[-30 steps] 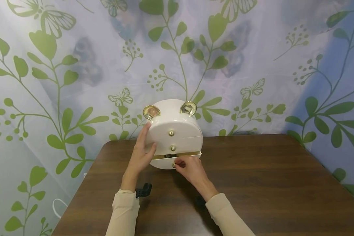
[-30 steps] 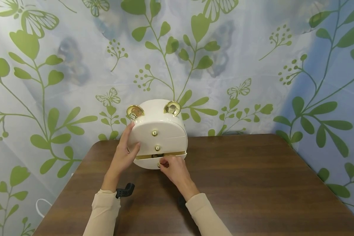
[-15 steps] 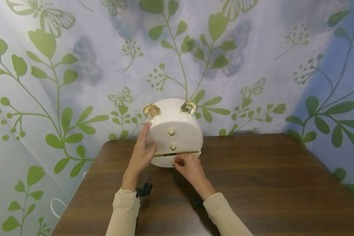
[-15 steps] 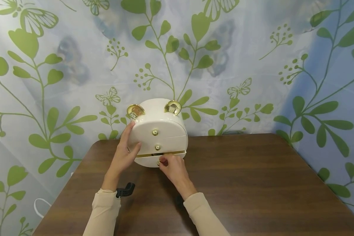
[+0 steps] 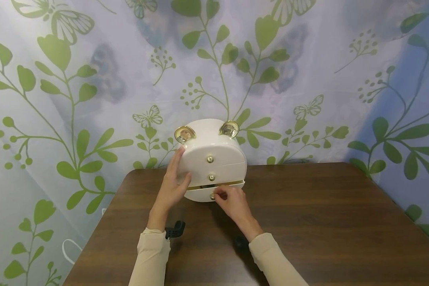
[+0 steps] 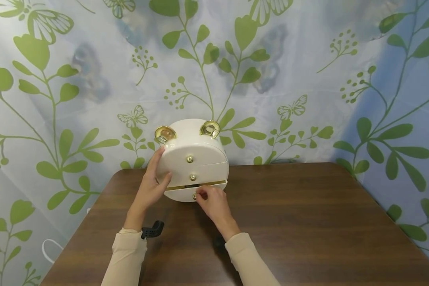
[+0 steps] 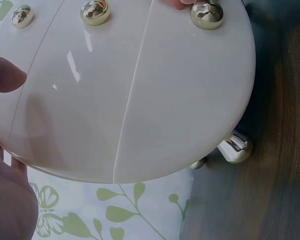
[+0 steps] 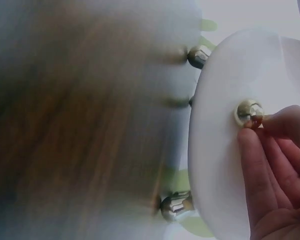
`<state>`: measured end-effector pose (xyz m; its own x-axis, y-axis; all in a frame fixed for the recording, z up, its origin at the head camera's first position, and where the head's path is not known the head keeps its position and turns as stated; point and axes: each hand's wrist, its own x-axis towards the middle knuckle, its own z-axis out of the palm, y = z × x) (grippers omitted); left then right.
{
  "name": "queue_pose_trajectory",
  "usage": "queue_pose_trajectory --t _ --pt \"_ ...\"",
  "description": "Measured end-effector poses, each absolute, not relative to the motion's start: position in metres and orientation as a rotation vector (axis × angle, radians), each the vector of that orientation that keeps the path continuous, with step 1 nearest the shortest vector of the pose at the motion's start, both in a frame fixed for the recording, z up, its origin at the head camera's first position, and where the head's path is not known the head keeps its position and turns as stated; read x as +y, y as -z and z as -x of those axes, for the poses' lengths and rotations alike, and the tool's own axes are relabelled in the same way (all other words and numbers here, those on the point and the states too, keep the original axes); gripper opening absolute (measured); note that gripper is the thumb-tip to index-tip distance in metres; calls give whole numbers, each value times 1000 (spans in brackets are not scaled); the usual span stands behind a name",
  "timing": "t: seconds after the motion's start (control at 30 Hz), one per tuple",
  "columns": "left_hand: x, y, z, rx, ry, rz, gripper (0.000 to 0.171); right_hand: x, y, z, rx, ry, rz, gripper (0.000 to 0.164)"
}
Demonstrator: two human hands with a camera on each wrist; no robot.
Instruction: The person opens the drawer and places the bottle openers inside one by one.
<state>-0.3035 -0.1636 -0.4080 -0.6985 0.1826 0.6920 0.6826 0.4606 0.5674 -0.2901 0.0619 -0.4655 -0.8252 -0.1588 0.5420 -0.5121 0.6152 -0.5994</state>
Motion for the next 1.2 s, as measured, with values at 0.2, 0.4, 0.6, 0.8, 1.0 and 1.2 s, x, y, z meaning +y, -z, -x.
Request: queue_pose_trajectory --t 0.2,0.4,0.6,0.8,1.0,1.2 --pt "-162 408 306 -2158 1186 749 82 79 465 296 -2404 -1065 -456 4" --pt "-161 408 309 -2185 1172 742 83 102 461 302 -2320 -1064 -324 11" --pt "-162 408 309 -2213 1183 725 81 114 461 305 -2293 -1090 -227 31" --pt "-163 410 307 -2202 1185 730 82 114 462 305 -2342 -1197 -74 69" --pt "-163 410 308 -2199 1186 725 82 113 460 304 -2365 -1268 -29 79" --pt "-164 411 307 -2186 1201 719 83 112 459 304 -2368 -1234 -29 82"
